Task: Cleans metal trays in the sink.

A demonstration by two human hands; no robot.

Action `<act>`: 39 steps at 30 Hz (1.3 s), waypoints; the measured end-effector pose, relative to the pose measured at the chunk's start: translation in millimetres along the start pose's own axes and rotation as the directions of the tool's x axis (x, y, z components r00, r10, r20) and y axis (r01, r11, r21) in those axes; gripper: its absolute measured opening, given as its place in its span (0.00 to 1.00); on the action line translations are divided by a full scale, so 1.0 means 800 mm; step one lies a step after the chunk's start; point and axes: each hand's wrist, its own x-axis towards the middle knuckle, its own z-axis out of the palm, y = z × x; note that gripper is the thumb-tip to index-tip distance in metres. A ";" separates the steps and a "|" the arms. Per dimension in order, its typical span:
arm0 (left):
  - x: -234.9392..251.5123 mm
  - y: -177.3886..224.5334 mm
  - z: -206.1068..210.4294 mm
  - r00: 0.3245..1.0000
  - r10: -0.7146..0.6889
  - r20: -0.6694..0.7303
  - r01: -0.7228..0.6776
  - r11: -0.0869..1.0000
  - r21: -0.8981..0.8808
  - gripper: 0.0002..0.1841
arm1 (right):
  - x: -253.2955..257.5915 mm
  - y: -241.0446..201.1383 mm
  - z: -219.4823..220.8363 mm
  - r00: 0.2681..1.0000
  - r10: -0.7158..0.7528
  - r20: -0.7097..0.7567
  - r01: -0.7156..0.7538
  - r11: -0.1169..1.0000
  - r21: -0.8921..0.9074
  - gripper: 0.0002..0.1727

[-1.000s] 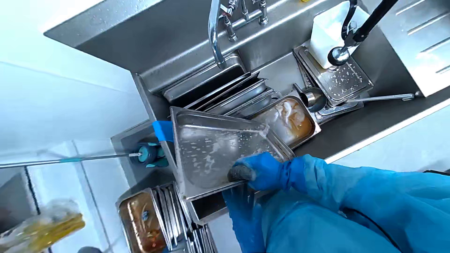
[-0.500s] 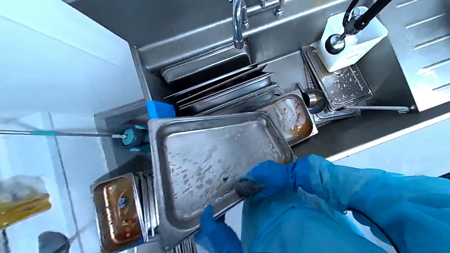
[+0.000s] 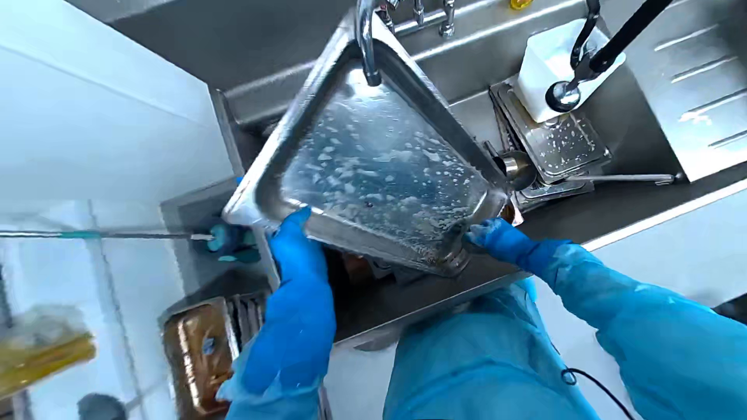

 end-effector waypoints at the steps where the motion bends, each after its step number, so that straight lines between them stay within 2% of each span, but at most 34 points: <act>1: 0.012 -0.001 0.017 1.000 -0.018 0.025 0.018 1.000 -0.007 0.25 | 0.012 -0.001 0.008 0.997 -0.005 0.072 0.002 0.999 0.036 0.23; 3: 0.028 -0.007 0.049 0.998 -0.012 0.065 0.009 0.999 0.052 0.28 | 0.027 -0.007 0.022 0.982 -0.007 0.187 -0.007 0.997 0.076 0.23; 7: 0.061 -0.033 0.087 0.994 -0.035 0.101 0.013 0.978 0.207 0.21 | 0.058 -0.038 0.050 0.965 0.030 0.259 -0.048 0.997 0.064 0.12; 8: 0.072 -0.044 0.094 0.993 -0.047 0.112 0.019 0.971 0.240 0.21 | 0.060 -0.038 0.079 0.989 0.008 0.146 -0.018 0.998 0.065 0.10; 9: 0.080 -0.056 0.103 0.991 -0.053 0.127 0.018 0.965 0.261 0.21 | 0.064 -0.030 0.118 0.999 -0.029 -0.030 0.031 0.996 0.081 0.09; 11: 0.087 -0.070 0.124 0.987 -0.075 0.139 0.031 0.955 0.294 0.23 | 0.079 -0.031 0.114 0.972 0.030 0.233 -0.061 0.990 0.125 0.10; 12: 0.090 -0.074 0.136 0.989 -0.082 0.121 0.040 0.948 0.316 0.24 | 0.087 -0.027 0.118 0.958 0.054 0.282 -0.098 0.985 0.145 0.10; 14: 0.096 -0.080 0.155 0.995 -0.073 0.068 0.041 0.923 0.383 0.25 | 0.098 -0.017 0.132 0.947 0.120 0.297 -0.187 0.960 0.207 0.13; 16: 0.101 -0.090 0.162 0.999 -0.025 0.035 0.006 0.893 0.451 0.26 | 0.100 -0.006 0.149 0.942 0.167 0.290 -0.253 0.922 0.292 0.24; 18: 0.100 -0.110 0.166 0.998 0.059 0.012 -0.059 0.896 0.440 0.24 | 0.100 0.003 0.160 0.949 0.189 0.252 -0.272 0.895 0.354 0.30; 21: 0.091 -0.156 0.167 0.990 0.134 0.041 -0.140 0.915 0.379 0.22 | 0.103 0.008 0.163 0.939 0.235 0.252 -0.325 0.843 0.428 0.29; 23: 0.074 -0.192 0.161 0.988 0.133 0.082 -0.156 0.868 0.471 0.27 | 0.103 0.013 0.164 0.920 0.260 0.291 -0.376 0.792 0.481 0.28; 24: 0.064 -0.210 0.157 0.989 0.117 0.091 -0.148 0.804 0.576 0.29 | 0.105 0.020 0.164 0.911 0.266 0.314 -0.396 0.772 0.496 0.29; 26: 0.038 -0.259 0.139 0.990 0.095 0.103 -0.140 0.662 0.737 0.32 | 0.099 0.034 0.162 0.890 0.305 0.340 -0.433 0.799 0.417 0.30; 27: 0.034 -0.285 0.135 0.991 0.094 0.098 -0.135 0.635 0.760 0.32 | 0.093 0.044 0.161 0.889 0.340 0.306 -0.432 0.844 0.319 0.28; 30: 0.034 -0.317 0.144 0.998 0.047 0.048 -0.067 0.663 0.746 0.35 | 0.071 0.071 0.156 0.916 0.371 0.152 -0.381 0.923 0.049 0.15; 32: 0.040 -0.319 0.149 0.999 -0.002 0.041 -0.030 0.654 0.755 0.34 | 0.061 0.076 0.153 0.917 0.375 0.137 -0.371 0.927 -0.055 0.10; 34: 0.045 -0.331 0.153 0.997 -0.023 0.069 -0.034 0.687 0.725 0.28 | 0.063 0.078 0.159 0.878 0.440 0.185 -0.434 0.898 -0.078 0.08; 35: 0.046 -0.336 0.153 0.997 -0.026 0.077 -0.035 0.712 0.702 0.24 | 0.067 0.067 0.166 0.833 0.502 0.232 -0.504 0.862 -0.056 0.08; 37: 0.047 -0.342 0.159 0.996 -0.031 0.086 -0.031 0.773 0.634 0.19 | 0.087 0.035 0.174 0.722 0.607 0.333 -0.641 0.767 -0.009 0.15; 39: 0.047 -0.346 0.167 0.997 -0.016 0.069 -0.025 0.832 0.554 0.15 | 0.125 -0.017 0.175 0.657 0.616 0.435 -0.709 0.700 0.080 0.20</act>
